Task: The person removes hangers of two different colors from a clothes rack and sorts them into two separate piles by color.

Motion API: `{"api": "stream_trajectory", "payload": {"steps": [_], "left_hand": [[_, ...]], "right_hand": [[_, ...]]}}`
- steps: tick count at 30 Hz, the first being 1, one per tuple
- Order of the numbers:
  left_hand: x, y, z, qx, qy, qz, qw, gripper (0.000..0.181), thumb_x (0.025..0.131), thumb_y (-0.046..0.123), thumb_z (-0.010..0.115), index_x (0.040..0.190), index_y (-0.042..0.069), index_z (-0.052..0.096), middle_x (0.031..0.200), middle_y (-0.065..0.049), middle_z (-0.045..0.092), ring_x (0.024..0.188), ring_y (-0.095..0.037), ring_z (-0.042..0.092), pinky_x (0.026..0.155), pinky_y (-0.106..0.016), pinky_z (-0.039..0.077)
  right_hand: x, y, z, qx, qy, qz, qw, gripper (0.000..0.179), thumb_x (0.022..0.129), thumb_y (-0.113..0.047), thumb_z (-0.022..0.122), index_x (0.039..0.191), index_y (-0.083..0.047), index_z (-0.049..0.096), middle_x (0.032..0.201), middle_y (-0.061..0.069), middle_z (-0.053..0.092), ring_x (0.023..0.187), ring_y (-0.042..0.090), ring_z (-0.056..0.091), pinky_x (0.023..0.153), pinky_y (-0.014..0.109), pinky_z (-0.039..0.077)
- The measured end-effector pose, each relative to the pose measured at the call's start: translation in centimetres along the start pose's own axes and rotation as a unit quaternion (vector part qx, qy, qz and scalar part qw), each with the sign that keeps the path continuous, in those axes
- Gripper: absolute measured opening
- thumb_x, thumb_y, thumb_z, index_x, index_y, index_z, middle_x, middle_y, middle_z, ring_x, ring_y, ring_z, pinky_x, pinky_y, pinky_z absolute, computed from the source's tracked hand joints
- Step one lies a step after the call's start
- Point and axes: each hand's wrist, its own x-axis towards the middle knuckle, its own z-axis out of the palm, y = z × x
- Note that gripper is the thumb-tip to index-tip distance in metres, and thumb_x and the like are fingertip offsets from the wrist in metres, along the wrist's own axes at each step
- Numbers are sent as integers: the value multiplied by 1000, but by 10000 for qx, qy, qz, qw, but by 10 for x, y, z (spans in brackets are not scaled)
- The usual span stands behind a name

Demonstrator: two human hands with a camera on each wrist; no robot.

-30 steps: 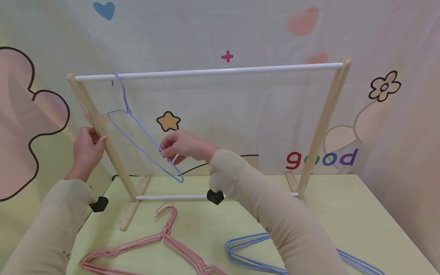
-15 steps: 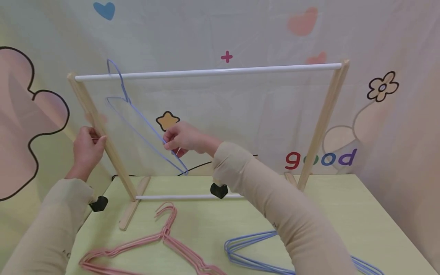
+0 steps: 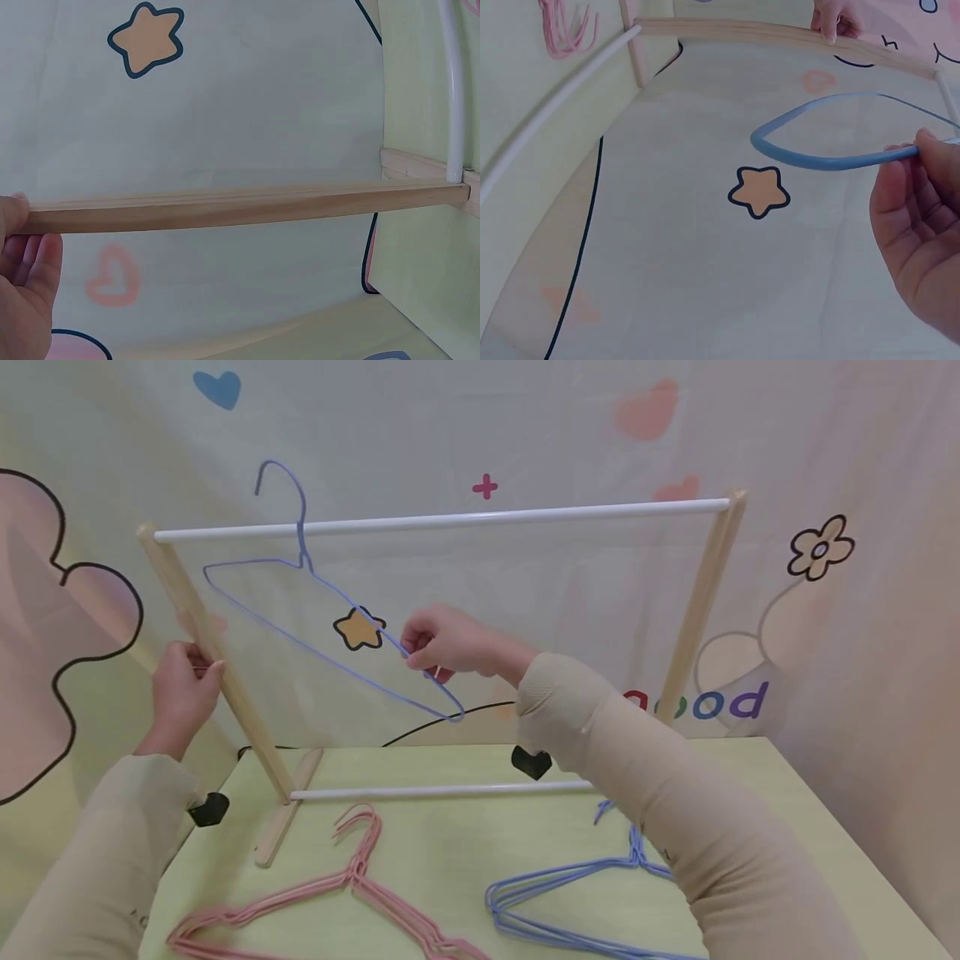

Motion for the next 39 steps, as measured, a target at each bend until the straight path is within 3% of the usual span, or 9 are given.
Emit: {"api": "stream_trajectory", "payload": {"steps": [24, 33, 39], "left_hand": [[-2, 1, -1, 2, -212, -77, 9997, 34, 90, 18, 45, 113, -6, 37, 109, -24, 47, 98, -36, 48, 80, -45, 43], [-2, 1, -2, 51, -175, -40, 9998, 34, 90, 18, 44, 112, -7, 37, 108, -24, 46, 98, -36, 48, 80, -45, 42], [-1, 0, 0, 52, -53, 37, 10000, 32, 89, 16, 45, 110, -7, 39, 107, -24, 48, 98, -35, 49, 83, -44, 40]], "right_hand": [[-104, 50, -72, -1070, 768, 227, 9910, 12, 85, -3, 54, 96, 2, 54, 74, 6, 53, 66, 18, 50, 59, 28, 47], [-138, 76, -76, -1632, 828, 371, 9824, 12, 84, -3, 55, 95, 1, 57, 78, 5, 58, 65, 13, 53, 58, 26, 48], [-159, 97, -70, -1696, 872, 343, 9810, 10, 82, -1, 56, 91, -2, 59, 72, 2, 55, 60, 10, 50, 55, 25, 45]]}}
